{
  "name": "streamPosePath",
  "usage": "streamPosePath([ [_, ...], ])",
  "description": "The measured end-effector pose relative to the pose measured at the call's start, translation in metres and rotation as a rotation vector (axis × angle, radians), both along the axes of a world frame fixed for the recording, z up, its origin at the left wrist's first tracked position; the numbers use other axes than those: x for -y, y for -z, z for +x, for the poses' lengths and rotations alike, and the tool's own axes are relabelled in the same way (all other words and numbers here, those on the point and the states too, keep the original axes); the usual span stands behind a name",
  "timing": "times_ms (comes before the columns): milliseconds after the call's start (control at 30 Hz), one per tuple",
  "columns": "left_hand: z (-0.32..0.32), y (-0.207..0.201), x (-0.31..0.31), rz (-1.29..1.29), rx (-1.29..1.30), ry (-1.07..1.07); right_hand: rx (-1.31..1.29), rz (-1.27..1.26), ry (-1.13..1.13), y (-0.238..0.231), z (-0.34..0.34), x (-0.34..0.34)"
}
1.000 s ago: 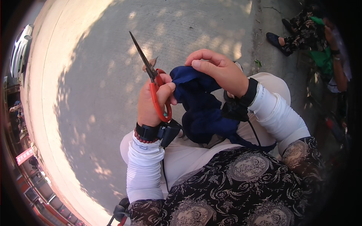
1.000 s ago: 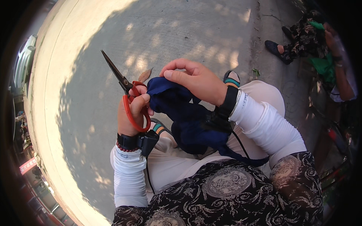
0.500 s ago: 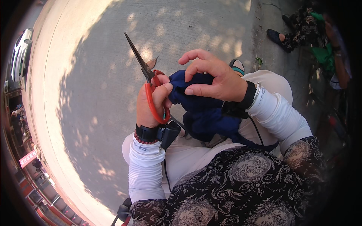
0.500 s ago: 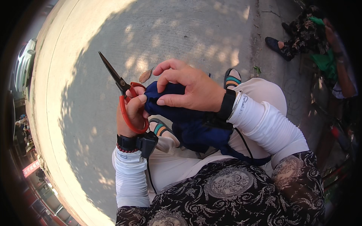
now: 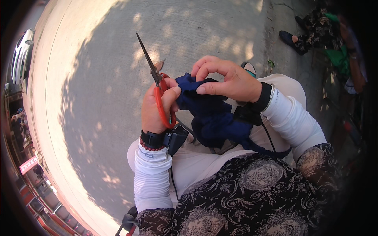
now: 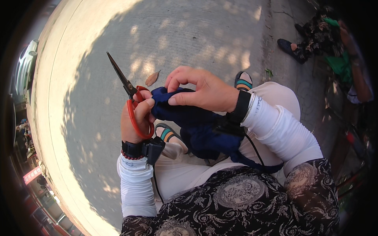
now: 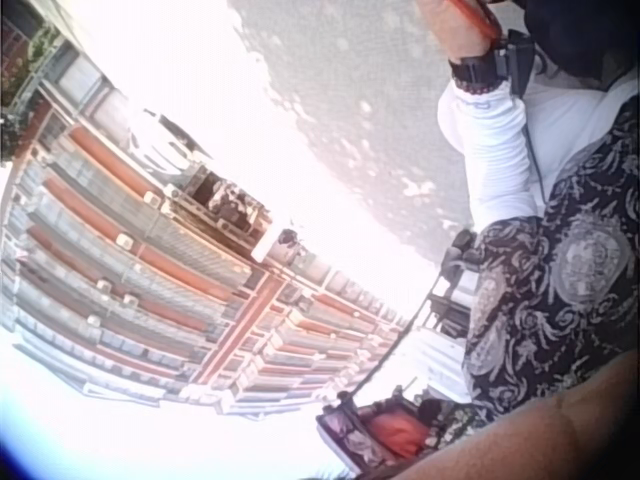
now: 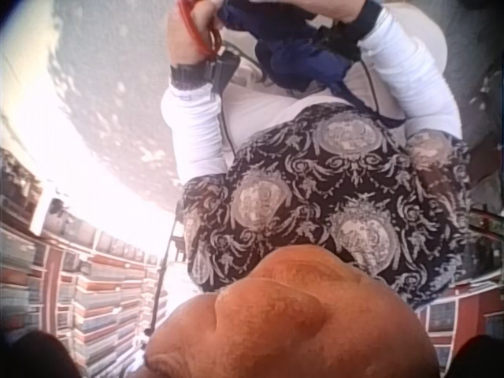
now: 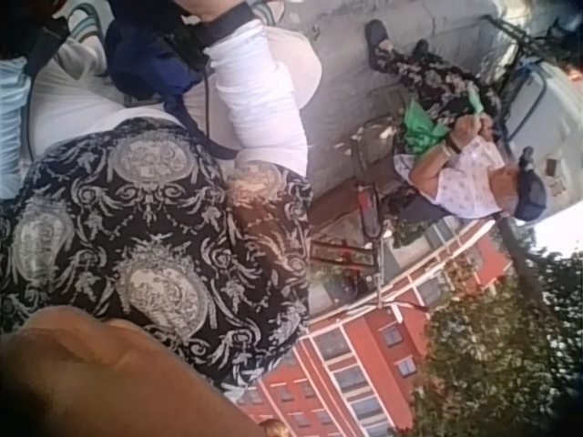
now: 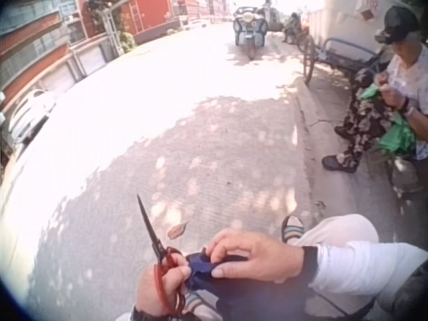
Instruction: Cutting a piece of blue fabric with red-handled scissors.
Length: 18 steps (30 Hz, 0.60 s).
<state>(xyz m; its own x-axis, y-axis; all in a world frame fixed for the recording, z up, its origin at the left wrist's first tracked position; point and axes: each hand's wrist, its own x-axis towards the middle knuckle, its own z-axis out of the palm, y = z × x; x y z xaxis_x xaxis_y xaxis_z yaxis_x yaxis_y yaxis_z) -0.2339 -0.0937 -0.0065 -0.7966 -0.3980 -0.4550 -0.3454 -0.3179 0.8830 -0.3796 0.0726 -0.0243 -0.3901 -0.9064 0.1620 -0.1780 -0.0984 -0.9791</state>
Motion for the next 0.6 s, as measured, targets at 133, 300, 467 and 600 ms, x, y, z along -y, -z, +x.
streamPosePath([
  [133, 0.001, -0.001, -0.001, -0.015, 0.02, 0.013, 0.556, 0.236, -0.065, -0.017, 0.004, -0.002],
  [300, 0.003, -0.003, 0.0, 0.025, 0.014, -0.015, 0.559, 0.274, -0.048, -0.017, 0.005, 0.0],
  [467, 0.005, -0.008, -0.002, 0.0, 0.005, -0.002, 0.53, 0.317, -0.052, -0.015, 0.01, 0.002],
  [600, 0.008, -0.009, -0.001, -0.06, -0.001, 0.038, 0.62, 0.322, -0.013, -0.019, 0.013, 0.004],
])
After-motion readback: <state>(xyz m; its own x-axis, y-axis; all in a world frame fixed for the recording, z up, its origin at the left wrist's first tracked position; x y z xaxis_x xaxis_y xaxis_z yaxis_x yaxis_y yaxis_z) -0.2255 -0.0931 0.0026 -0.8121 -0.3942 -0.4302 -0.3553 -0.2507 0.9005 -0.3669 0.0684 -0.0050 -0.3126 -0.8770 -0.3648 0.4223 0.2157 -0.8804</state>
